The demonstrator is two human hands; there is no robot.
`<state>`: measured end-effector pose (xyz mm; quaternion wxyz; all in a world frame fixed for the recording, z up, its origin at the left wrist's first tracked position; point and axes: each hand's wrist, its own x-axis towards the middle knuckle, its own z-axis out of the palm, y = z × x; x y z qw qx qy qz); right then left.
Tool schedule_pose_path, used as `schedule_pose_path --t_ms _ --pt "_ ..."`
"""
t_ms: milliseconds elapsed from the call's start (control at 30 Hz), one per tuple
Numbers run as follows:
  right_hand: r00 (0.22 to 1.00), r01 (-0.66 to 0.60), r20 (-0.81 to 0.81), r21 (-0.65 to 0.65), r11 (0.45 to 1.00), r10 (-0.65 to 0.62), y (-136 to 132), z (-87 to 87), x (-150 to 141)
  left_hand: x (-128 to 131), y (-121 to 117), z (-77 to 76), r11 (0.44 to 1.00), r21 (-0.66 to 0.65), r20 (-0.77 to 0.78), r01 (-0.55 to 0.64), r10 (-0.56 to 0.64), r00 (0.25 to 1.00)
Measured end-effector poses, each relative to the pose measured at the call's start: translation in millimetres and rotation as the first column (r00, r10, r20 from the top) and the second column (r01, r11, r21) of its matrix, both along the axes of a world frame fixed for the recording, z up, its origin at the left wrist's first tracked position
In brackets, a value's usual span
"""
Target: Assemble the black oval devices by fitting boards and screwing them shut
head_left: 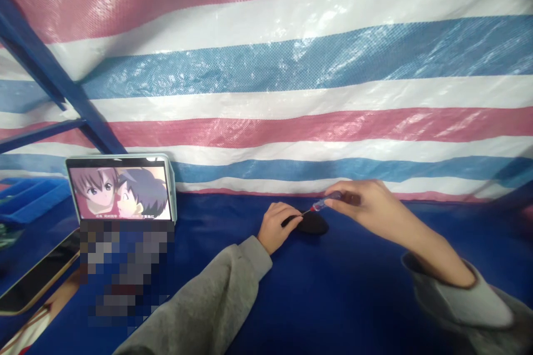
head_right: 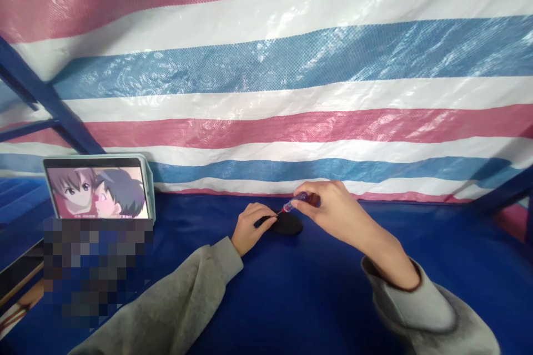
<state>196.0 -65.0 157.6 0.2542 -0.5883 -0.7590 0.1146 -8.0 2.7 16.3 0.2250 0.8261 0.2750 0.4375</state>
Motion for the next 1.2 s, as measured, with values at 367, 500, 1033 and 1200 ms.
schedule_pose_path --t_ms 367,500,1033,1200 --pt "1.000 0.013 -0.016 0.003 1.000 -0.013 0.1 -1.5 4.9 0.7 3.3 -3.0 1.000 0.002 0.046 -0.020 0.020 0.999" --pt "1.000 0.021 -0.019 0.001 1.000 -0.021 -0.3 -0.1 4.0 0.3 1.9 -0.7 1.000 -0.001 0.057 -0.027 0.027 0.998" --pt "0.999 -0.010 -0.038 -0.011 1.000 0.009 -0.7 -0.3 -4.2 1.7 4.9 -8.9 1.000 -0.011 0.082 0.005 -0.004 0.997" --pt "1.000 0.005 -0.028 -0.024 1.000 -0.006 -2.5 2.4 -2.2 1.6 4.8 -7.9 1.000 0.001 0.094 -0.009 0.009 0.996"
